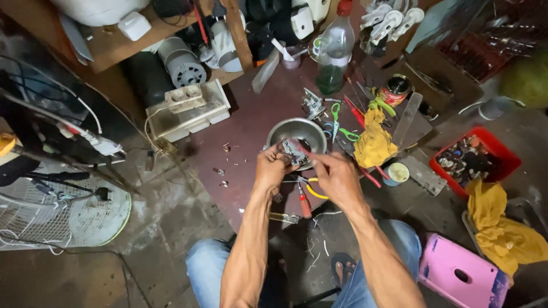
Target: Cleaning and repairing small electronic components using a cloth and hand tools
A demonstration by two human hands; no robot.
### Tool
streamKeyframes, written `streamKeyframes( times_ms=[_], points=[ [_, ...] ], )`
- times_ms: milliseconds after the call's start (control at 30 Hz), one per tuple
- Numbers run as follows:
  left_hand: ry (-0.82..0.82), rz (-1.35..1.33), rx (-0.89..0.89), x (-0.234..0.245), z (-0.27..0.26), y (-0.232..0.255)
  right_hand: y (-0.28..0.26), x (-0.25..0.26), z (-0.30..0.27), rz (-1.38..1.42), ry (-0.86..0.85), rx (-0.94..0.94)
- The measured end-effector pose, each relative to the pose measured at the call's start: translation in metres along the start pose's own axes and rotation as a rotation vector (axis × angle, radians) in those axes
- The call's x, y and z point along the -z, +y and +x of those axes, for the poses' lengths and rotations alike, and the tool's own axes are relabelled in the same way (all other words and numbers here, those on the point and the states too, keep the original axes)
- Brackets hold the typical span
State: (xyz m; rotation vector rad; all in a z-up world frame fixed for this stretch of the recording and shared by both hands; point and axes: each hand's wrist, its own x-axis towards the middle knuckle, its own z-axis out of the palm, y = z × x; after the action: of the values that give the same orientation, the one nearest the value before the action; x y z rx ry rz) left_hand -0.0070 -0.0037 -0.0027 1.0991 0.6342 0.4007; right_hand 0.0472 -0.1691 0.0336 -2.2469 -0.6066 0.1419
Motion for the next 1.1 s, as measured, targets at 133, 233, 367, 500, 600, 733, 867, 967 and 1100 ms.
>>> streamKeyframes(
  times_ms=[133,233,367,500,600,733,867,967,1100],
  points=[
    [-0.008,-0.013,0.0,0.001,0.003,-0.006,-0.005,0.009,-0.004,0.006,0.017,0.008],
    [-0.013,0.021,-0.026,-0.003,-0.002,0.007,0.0,-0.001,0.004,0.003,0.063,0.016],
    [-0.009,0.046,-0.041,0.006,0.017,-0.024,-0.002,-0.008,0.002,-0.056,0.022,-0.018],
    [0.013,0.053,-0.068,0.018,0.03,-0.033,-0.001,0.002,-0.005,0.024,0.053,0.025],
    [0.014,0.014,-0.062,0.021,0.035,-0.042,0.002,0.0,-0.011,0.029,0.034,0.06],
    [0.004,-0.04,-0.069,0.017,0.029,-0.035,0.007,-0.007,-0.015,0.02,0.056,0.01],
    [0.026,-0.041,-0.112,0.03,0.051,-0.059,0.008,-0.001,-0.018,-0.063,0.059,-0.008],
    [0.031,-0.014,-0.138,0.008,0.016,-0.012,0.002,0.007,-0.016,0.092,0.123,0.08],
    [0.029,-0.054,-0.189,0.003,0.016,-0.007,0.002,0.005,-0.015,-0.019,0.033,-0.001]
  ],
)
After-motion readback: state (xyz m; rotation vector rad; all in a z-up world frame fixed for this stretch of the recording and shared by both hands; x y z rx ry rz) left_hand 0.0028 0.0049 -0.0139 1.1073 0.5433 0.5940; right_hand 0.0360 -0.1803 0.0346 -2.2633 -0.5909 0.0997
